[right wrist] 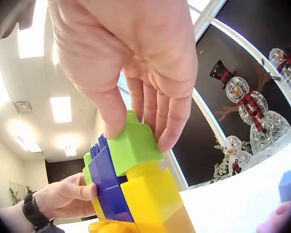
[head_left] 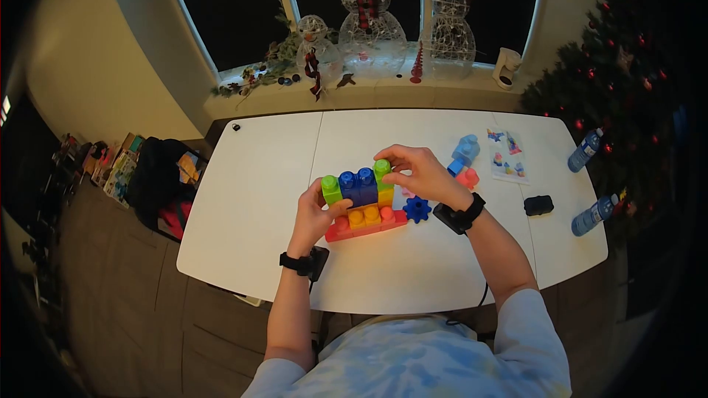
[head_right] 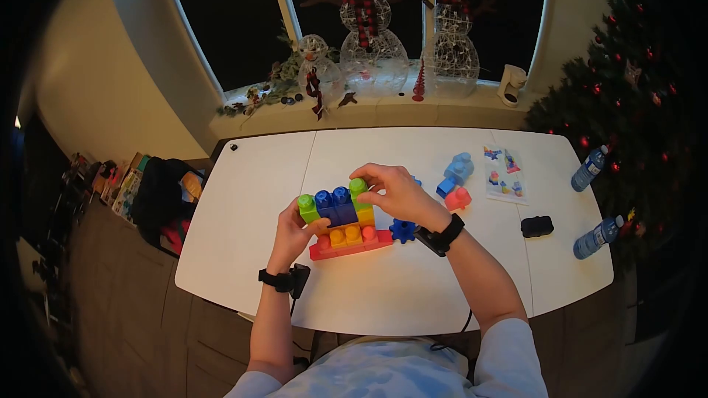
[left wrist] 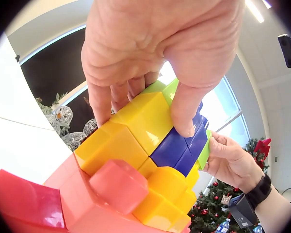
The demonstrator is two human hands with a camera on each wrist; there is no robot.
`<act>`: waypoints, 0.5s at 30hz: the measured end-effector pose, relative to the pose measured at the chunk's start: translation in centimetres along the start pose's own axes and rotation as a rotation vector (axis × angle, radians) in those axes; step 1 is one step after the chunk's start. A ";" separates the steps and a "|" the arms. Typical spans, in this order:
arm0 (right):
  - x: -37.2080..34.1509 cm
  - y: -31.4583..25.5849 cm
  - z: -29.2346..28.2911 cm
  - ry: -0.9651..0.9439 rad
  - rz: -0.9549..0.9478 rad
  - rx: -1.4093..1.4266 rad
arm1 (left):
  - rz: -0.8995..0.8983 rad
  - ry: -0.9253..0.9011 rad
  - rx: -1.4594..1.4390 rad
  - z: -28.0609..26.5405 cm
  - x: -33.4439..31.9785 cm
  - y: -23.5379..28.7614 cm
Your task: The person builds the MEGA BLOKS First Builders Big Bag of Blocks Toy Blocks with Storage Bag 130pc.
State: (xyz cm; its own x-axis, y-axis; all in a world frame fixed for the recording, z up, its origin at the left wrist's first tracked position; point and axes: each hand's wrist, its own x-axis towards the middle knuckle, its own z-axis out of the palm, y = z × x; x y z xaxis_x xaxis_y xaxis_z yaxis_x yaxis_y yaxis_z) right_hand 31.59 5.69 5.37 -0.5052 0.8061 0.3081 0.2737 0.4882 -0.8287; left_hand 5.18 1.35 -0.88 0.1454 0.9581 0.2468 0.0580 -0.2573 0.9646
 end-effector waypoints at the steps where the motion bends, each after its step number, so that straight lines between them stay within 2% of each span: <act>1: 0.0 0.2 0.0 -0.004 0.019 0.031 | 0.009 0.002 0.007 0.0 0.0 0.1; 8: -0.5 0.2 0.6 0.002 0.062 0.098 | -0.045 -0.010 0.012 -0.1 0.0 0.0; 15: -0.6 0.3 0.9 0.029 0.028 0.077 | -0.026 -0.010 0.048 0.1 0.1 0.1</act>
State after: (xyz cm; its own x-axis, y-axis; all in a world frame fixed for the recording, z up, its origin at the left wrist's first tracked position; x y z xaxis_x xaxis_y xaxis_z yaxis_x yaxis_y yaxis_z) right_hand 31.24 5.03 4.52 -0.4738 0.8290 0.2971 0.2233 0.4394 -0.8701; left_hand 5.29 1.37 -0.78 0.1530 0.9633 0.2204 0.1093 -0.2382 0.9650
